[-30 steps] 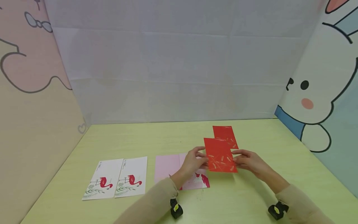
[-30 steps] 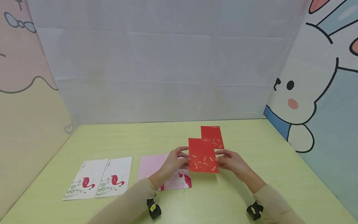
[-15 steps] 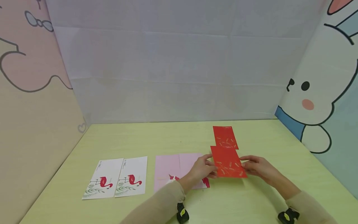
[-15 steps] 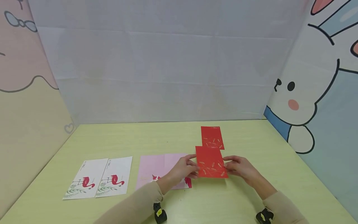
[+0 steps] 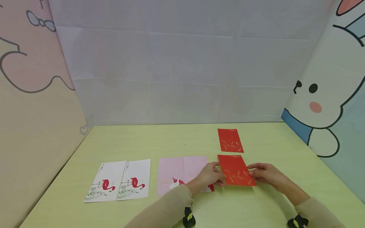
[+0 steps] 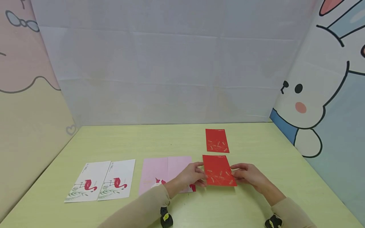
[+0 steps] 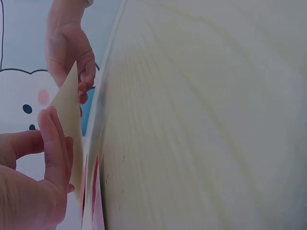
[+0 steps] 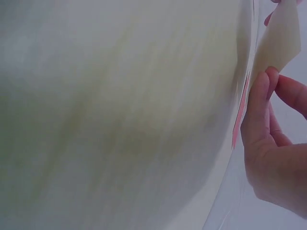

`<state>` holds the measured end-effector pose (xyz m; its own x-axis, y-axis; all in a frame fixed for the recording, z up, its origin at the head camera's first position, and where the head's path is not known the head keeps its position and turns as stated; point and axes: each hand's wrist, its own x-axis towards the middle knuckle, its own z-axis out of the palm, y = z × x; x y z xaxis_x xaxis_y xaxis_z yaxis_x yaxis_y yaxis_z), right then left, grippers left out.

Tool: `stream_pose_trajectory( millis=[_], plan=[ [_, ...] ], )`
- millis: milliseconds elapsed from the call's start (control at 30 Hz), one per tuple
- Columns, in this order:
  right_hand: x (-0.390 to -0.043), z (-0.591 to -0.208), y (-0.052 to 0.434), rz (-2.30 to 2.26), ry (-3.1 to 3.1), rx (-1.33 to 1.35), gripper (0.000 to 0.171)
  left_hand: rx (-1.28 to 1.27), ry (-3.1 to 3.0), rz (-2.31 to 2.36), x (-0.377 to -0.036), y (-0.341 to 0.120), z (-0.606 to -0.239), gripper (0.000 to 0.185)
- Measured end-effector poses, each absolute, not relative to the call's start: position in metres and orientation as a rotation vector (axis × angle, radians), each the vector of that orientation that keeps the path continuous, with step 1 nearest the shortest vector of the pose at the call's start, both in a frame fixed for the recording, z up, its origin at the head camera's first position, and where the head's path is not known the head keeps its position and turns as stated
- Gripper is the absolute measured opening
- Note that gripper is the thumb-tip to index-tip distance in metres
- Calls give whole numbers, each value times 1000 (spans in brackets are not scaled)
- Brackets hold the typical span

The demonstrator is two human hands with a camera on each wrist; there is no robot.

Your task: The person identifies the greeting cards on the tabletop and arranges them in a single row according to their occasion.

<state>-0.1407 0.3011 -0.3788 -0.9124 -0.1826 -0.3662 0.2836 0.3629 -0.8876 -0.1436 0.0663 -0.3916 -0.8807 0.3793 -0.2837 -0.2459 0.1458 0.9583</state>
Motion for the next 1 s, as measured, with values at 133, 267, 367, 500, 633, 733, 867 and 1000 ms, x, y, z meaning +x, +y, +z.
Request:
stream_pose_trajectory(
  millis=[133, 267, 367, 500, 633, 733, 867, 1000],
  plan=[
    [-141, -381, 302, -1535, 2239, 73, 41, 137, 1968, 1775, -144, 68, -393, 58],
    [-141, -383, 303, -1514, 2250, 57, 40, 150, 1960, 1779, -145, 68, -396, 58],
    [-142, -384, 303, -1512, 2253, 53, 40, 144, 1953, 1783, -144, 68, -396, 57],
    [-143, -385, 302, -1516, 2251, 29, 42, 132, 1950, 1780, -145, 69, -397, 59],
    [-143, -386, 302, -1516, 2251, 16, 42, 130, 1961, 1758, -145, 69, -397, 61],
    [-143, -385, 302, -1505, 2260, 12, 42, 125, 1978, 1730, -144, 70, -396, 61],
    [-143, -385, 301, -1485, 2276, 17, 42, 123, 2011, 1683, -143, 69, -394, 57],
    [-143, -385, 300, -1465, 2293, 16, 41, 129, 2049, 1640, -144, 67, -394, 54]
  ],
)
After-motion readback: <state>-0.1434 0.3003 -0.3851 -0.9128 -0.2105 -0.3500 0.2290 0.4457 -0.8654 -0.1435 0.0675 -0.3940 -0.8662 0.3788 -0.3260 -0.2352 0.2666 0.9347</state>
